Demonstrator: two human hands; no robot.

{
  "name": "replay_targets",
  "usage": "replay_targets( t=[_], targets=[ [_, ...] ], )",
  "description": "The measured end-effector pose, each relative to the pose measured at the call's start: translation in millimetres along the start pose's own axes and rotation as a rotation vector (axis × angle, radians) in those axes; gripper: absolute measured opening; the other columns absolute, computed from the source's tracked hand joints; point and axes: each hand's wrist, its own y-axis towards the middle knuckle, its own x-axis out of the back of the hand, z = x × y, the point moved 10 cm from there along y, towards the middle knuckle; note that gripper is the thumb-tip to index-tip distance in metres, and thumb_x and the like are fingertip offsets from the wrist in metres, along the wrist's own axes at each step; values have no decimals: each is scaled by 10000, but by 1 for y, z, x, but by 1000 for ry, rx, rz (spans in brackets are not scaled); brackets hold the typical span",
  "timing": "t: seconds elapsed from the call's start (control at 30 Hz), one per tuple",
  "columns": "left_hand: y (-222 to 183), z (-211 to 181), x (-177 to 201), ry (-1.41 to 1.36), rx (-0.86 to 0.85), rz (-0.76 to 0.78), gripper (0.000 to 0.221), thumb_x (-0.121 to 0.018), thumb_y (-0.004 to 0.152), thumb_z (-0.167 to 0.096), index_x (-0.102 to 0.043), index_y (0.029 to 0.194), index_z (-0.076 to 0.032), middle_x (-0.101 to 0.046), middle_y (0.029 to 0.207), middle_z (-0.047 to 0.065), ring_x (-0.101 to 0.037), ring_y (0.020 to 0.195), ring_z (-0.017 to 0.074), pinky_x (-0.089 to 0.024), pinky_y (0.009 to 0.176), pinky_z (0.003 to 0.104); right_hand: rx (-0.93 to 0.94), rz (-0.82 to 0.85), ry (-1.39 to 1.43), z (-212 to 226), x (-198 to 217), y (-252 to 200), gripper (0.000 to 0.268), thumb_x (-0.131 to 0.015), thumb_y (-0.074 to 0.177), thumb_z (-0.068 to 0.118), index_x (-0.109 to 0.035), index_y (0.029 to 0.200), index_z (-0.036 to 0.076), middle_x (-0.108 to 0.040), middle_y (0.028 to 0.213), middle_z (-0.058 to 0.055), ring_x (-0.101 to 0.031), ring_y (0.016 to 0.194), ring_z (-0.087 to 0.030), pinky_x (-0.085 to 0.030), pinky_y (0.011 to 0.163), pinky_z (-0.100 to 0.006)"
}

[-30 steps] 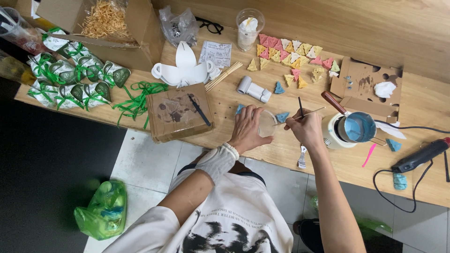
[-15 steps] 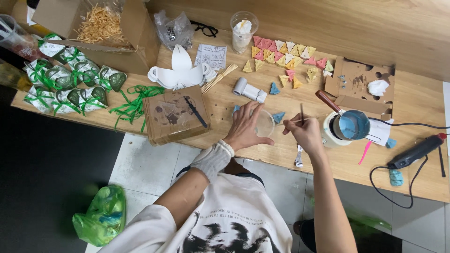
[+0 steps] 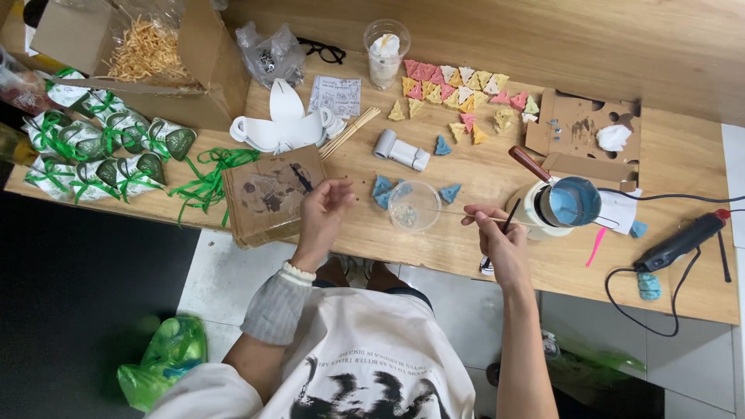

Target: Cleaning and shaping small blue wax pieces using hands and a thin pick tool.

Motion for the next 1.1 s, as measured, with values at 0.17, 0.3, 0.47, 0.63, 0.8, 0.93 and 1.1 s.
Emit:
replay_targets(
  t=[0.17, 0.3, 0.47, 0.63, 0.8, 0.93, 1.1],
  targets=[
    [-7, 13, -15, 183, 224, 78, 436, -702, 1006, -222, -639, 1400, -46, -625, 1124, 256, -571, 967, 301, -463, 838, 406, 228, -4, -127, -6, -6, 11, 137, -652, 1016, 141, -683, 1068, 18, -700, 870, -14, -509, 659, -8, -376, 543, -203],
    [0, 4, -72, 511, -170, 278, 1013, -923, 749, -436, -389, 1514, -40, -436, 1515, 191, -378, 1429, 351, -346, 1169, 494, 243, -43, -342, 34, -36, 11, 123, -662, 966, 123, -688, 1026, 19, -745, 868, -39, -553, 626, -50, -415, 512, -257],
    [16, 0, -108, 755, -131, 376, 1187, -980, 497, -498, -415, 1444, -59, -432, 1493, 133, -341, 1424, 335, -308, 1136, 514, 387, 47, -604, 56, -69, 42, 149, -649, 988, 163, -715, 975, 30, -762, 808, -75, -662, 638, -172, -507, 584, -342],
    [26, 1, -114, 809, -183, 429, 1122, -958, 532, -493, -463, 1463, -112, -458, 1462, 99, -350, 1416, 314, -293, 1153, 503, 516, 187, -813, 63, -103, 72, 147, -655, 981, 185, -716, 919, 66, -751, 779, -119, -713, 701, -316, -537, 660, -436],
    [28, 5, -114, 803, -189, 481, 1108, -954, 521, -515, -491, 1451, -130, -440, 1476, 76, -310, 1430, 310, -272, 1126, 508, 637, 253, -982, 64, -128, 77, 79, -690, 921, 158, -716, 949, 89, -680, 710, -185, -648, 673, -402, -493, 626, -509],
    [32, 11, -112, 816, -139, 489, 1108, -956, 513, -539, -490, 1428, -121, -424, 1493, 73, -320, 1415, 299, -275, 1137, 501, 658, 283, -1012, 67, -137, 73, 95, -703, 916, 169, -729, 968, 93, -647, 674, -213, -629, 644, -415, -486, 607, -514],
    [30, 1, -112, 843, -105, 518, 1096, -948, 502, -562, -532, 1423, -137, -442, 1438, 63, -313, 1425, 292, -284, 1131, 487, 784, 420, -1042, 61, -159, 68, 125, -689, 848, 102, -735, 963, 91, -648, 688, -216, -643, 654, -408, -502, 632, -503]
  ],
)
